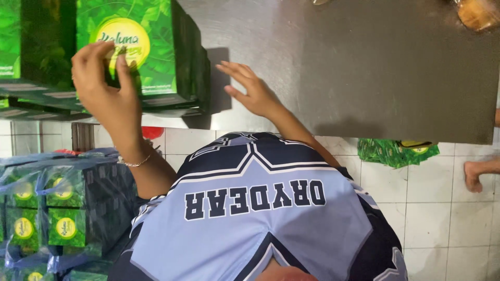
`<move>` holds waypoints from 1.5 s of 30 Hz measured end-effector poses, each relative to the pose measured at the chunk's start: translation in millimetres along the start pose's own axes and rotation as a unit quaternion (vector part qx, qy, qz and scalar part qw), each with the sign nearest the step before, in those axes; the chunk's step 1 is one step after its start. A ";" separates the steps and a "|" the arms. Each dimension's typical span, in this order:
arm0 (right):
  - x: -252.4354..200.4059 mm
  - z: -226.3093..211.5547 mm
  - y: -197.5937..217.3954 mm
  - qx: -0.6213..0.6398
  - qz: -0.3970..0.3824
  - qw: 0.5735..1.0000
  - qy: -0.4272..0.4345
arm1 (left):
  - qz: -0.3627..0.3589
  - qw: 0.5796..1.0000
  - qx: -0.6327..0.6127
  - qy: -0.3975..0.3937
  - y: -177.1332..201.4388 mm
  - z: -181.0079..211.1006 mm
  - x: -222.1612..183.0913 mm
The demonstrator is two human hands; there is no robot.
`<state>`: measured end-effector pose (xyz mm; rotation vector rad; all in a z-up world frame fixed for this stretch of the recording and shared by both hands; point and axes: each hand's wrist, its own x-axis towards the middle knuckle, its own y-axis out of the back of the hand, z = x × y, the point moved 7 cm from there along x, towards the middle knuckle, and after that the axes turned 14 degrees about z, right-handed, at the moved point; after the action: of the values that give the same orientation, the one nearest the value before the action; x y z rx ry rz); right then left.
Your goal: The person places individually wrapped buns into green cardboard boxes on a metal table. They open the boxes, insert the buns, and close the flaps, repeating this process for multiple units.
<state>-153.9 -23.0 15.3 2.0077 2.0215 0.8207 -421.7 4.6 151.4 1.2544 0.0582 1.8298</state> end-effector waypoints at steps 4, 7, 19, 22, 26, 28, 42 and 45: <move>-50.0 114.3 16.5 -0.111 0.073 0.990 -0.047 | -0.007 1.000 -0.002 0.004 0.3 4.9 3.4; -86.5 148.6 42.8 -0.283 0.110 0.953 0.012 | 0.015 0.996 -0.084 -0.012 -0.1 24.4 7.1; -182.1 247.8 219.4 -0.281 0.277 0.909 -0.137 | -0.010 0.970 -0.238 0.046 -158.4 155.8 -76.6; -205.7 270.7 268.9 -0.304 0.305 0.890 -0.152 | -0.143 0.967 -0.208 -0.021 -228.6 187.1 -125.1; -238.7 297.1 328.1 -0.321 0.325 0.872 -0.174 | -0.206 0.961 -0.186 -0.001 -289.2 197.8 -174.5; -256.4 309.2 353.6 -0.323 0.332 0.867 -0.180 | -0.219 0.959 -0.176 0.013 -305.9 207.0 -188.9; -287.5 424.5 523.5 -0.357 0.394 0.813 -0.236 | -0.216 0.973 -0.068 0.044 -360.5 224.3 -267.4; -276.0 481.5 563.8 -0.341 0.421 0.804 -0.244 | -0.190 0.980 -0.046 0.033 -356.7 235.4 -269.1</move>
<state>592.6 -201.2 -176.8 2.2404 0.3804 0.8447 9.7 -61.5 -102.7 1.0360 0.2330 1.5241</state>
